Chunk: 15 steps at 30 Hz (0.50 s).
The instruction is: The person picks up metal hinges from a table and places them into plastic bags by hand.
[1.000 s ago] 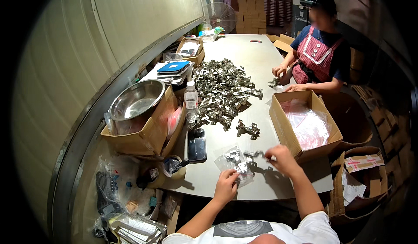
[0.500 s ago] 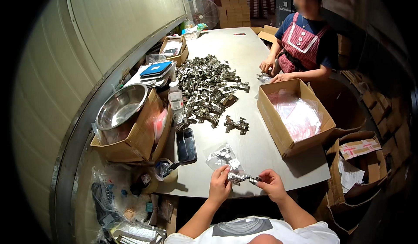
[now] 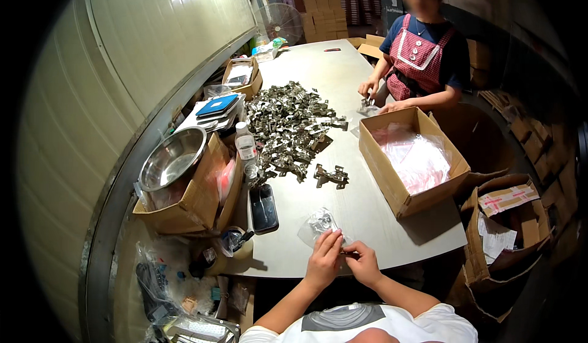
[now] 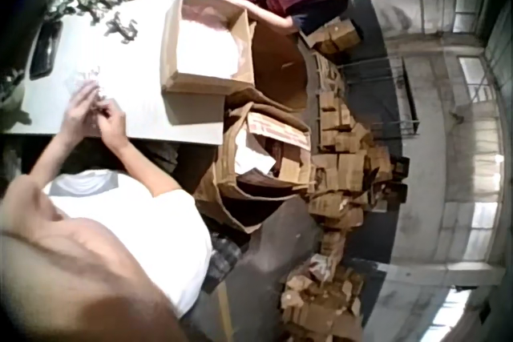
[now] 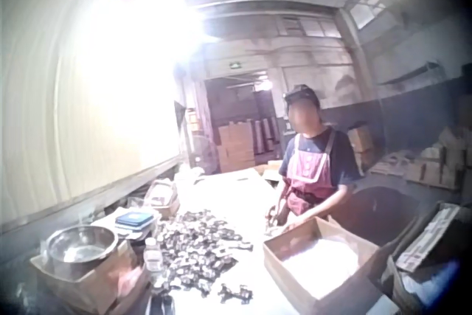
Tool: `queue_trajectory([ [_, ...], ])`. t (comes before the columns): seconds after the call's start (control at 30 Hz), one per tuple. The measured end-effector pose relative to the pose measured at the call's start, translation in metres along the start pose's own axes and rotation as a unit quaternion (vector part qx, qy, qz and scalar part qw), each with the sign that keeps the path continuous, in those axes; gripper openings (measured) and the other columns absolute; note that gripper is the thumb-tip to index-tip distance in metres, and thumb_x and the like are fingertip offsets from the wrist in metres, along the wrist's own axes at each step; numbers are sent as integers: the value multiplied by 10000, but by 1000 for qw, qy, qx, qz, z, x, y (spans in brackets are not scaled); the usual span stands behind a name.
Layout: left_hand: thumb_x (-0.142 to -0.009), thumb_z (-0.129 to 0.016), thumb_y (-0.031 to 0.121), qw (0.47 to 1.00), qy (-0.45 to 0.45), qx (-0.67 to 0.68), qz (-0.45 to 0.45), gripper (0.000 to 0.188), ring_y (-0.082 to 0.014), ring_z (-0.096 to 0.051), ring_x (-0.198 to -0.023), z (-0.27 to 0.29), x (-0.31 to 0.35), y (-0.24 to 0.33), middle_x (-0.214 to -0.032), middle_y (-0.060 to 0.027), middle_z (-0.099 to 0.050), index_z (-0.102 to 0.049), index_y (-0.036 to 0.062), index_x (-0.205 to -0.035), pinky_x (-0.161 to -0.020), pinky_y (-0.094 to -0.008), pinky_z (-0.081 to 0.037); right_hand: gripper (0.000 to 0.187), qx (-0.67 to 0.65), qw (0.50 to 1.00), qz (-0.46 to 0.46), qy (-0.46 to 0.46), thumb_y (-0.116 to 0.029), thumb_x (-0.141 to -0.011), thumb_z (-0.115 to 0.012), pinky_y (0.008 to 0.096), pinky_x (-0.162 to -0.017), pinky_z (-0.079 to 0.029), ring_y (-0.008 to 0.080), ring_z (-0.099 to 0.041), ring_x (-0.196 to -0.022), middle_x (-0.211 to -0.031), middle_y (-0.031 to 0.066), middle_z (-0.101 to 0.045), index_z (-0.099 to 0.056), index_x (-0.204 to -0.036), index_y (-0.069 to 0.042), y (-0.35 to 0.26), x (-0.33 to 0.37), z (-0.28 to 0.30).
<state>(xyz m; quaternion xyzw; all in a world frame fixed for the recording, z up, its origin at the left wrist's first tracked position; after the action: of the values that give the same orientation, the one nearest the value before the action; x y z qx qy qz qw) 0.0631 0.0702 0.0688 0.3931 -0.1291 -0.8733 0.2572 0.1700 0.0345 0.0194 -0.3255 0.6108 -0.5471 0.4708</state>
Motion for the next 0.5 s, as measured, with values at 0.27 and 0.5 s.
queue_trajectory([
  [0.27, -682, -662, 64, 996, -55, 68, 30, 595, -404, -439, -1239, -4, 21, 7, -1330, -221, -466, -499, -87, -1234, -1052, -452, -357, 140, 374, 867, 319, -88, -179, -728, -666, 399, -881, -353, 220, -502, -1045, -1070, 9, -596, -680, -866, -158, -37, 3, -17],
  [0.5, -721, -673, 94, 993, -74, 68, 53, 593, -380, -428, -1252, 7, 41, 13, -1348, -201, -455, -491, -81, -1257, -1050, -439, -359, 273, 433, 850, 299, -18, -298, -761, -681, 440, -956, -250, 217, -369, -1208, -1316, 1, -464, -700, -1019, -211, -39, -12, -21],
])
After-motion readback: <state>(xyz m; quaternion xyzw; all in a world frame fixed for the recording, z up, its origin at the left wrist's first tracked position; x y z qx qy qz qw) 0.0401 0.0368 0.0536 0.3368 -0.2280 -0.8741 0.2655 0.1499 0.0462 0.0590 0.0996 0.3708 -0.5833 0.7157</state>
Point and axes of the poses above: each hand's wrist, its own x-axis away from the middle knuckle, its own z-axis out of the back of the hand, y = z × x, the point moved 9 cm from there along -x, towards the middle knuckle
